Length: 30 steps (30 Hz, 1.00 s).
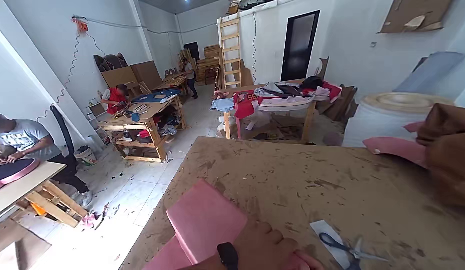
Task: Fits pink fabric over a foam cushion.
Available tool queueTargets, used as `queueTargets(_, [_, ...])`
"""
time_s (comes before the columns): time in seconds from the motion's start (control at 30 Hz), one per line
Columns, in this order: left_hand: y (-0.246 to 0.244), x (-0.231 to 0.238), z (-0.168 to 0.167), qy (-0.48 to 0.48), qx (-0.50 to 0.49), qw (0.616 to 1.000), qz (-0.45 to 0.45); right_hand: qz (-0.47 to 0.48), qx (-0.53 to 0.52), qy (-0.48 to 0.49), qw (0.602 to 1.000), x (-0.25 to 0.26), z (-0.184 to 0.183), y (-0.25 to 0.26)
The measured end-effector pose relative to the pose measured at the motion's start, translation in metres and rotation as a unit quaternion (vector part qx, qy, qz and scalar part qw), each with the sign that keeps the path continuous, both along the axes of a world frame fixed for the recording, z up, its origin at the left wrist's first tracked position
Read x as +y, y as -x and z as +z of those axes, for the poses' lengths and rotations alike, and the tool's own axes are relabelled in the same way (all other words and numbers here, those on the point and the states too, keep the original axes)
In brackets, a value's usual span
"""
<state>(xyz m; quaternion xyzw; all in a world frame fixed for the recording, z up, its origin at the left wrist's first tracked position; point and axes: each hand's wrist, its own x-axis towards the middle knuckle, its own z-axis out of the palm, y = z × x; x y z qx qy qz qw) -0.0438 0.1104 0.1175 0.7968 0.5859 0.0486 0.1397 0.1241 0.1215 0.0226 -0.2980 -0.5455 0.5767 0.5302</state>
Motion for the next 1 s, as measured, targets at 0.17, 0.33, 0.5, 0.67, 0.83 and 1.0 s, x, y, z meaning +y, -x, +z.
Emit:
queueTargets(0.17, [-0.005,0.013,0.000,0.016,0.002,1.000,0.010,0.025,-0.045,-0.017,0.999,0.025,-0.022,0.000])
queueTargets(0.33, [0.008,-0.029,0.017,-0.139,-0.156,0.970,0.121,0.041,-0.096,-0.103,0.989,0.041,-0.015,-0.006])
queueTargets(0.5, [0.121,-0.197,-0.050,-0.433,-0.302,0.780,0.335,-0.025,-0.149,-0.066,0.986,0.084,-0.015,-0.008])
queueTargets(0.67, [0.195,-0.279,-0.202,-0.279,-0.522,0.635,0.496,-0.084,-0.064,0.086,0.991,0.152,-0.052,-0.007])
queueTargets(0.83, [0.180,-0.199,-0.190,-0.206,-0.633,0.653,0.362,-0.030,-0.036,0.009,0.999,0.050,-0.049,-0.026])
queueTargets(1.0, [0.142,-0.119,-0.137,-0.123,-0.684,0.689,0.205,-0.032,-0.266,0.102,0.958,-0.168,0.380,0.152])
